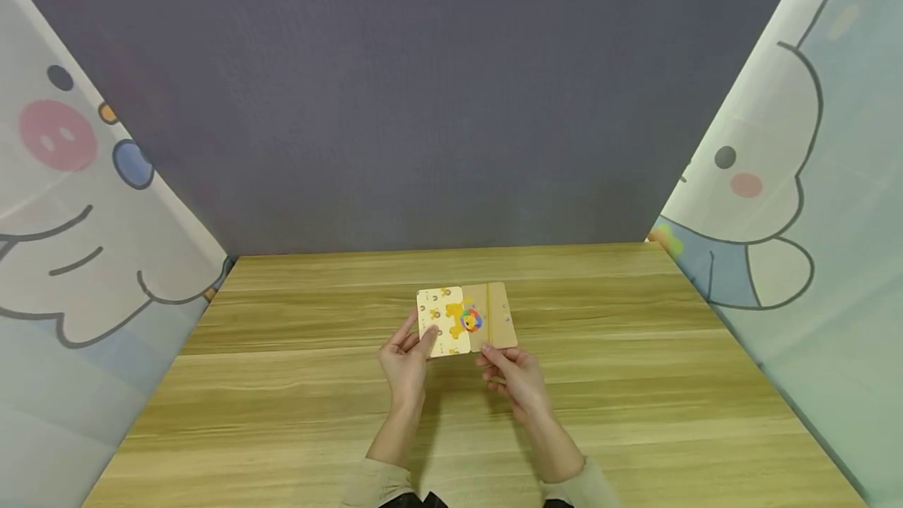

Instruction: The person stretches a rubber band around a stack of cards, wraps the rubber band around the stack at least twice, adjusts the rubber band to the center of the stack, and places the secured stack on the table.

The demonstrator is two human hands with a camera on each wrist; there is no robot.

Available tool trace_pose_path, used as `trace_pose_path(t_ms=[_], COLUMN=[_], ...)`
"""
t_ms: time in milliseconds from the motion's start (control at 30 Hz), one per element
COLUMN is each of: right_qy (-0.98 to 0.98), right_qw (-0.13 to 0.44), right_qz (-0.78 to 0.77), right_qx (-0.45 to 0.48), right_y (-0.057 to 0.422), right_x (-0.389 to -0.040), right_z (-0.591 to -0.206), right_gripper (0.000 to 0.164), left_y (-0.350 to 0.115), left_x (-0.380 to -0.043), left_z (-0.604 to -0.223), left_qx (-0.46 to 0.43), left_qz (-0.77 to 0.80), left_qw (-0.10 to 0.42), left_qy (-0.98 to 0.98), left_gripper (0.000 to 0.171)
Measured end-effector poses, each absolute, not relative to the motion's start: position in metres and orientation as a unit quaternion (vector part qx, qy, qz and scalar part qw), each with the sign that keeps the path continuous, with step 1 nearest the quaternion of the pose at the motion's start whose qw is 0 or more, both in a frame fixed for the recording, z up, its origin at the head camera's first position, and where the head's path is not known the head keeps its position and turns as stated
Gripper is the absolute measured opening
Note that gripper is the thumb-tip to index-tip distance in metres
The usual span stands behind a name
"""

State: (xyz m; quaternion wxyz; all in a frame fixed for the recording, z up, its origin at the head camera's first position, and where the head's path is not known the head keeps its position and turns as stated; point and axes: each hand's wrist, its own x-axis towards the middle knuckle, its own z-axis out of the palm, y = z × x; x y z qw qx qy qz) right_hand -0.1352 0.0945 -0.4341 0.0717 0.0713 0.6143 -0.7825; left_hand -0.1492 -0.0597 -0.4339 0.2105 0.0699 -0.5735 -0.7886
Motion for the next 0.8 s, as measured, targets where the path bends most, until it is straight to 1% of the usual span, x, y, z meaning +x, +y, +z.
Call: trace_pose_path(t_ms=[100, 300, 400, 567, 700, 800], right_qy=[0.618, 0.627, 0.624, 0.605, 0.594, 0.588], right_qw=[0.071, 0.05, 0.042, 0.04, 0.034, 0.037], right_qz=[-0.779, -0.774, -0.777, -0.79, -0.799, -0.803], right_qx=[0.075, 0.067, 0.071, 0.087, 0.093, 0.095], right_y=[0.096, 0.101, 0.101, 0.098, 0.094, 0.091], right_x=[-0.136, -0.134, -0.133, -0.133, -0.132, -0.131], right_z=[-0.436, -0.436, -0.437, -0.438, -0.438, -0.437], right_gripper=[0.025, 0.035, 0.032, 0.021, 0.018, 0.016], left_y=[-0.06, -0.06, -0.06, -0.06, -0.059, -0.056], left_x=[-0.149, -0.149, -0.149, -0.148, -0.147, -0.145], left_z=[-0.435, -0.435, -0.435, -0.435, -0.436, -0.438], left_qx=[0.066, 0.079, 0.089, 0.085, 0.071, 0.056], left_qz=[-0.791, -0.791, -0.789, -0.788, -0.79, -0.793], left_qw=[0.207, 0.21, 0.213, 0.216, 0.217, 0.204], left_qy=[-0.571, -0.57, -0.569, -0.57, -0.569, -0.571], left_gripper=[0.042, 0.042, 0.041, 0.042, 0.042, 0.042])
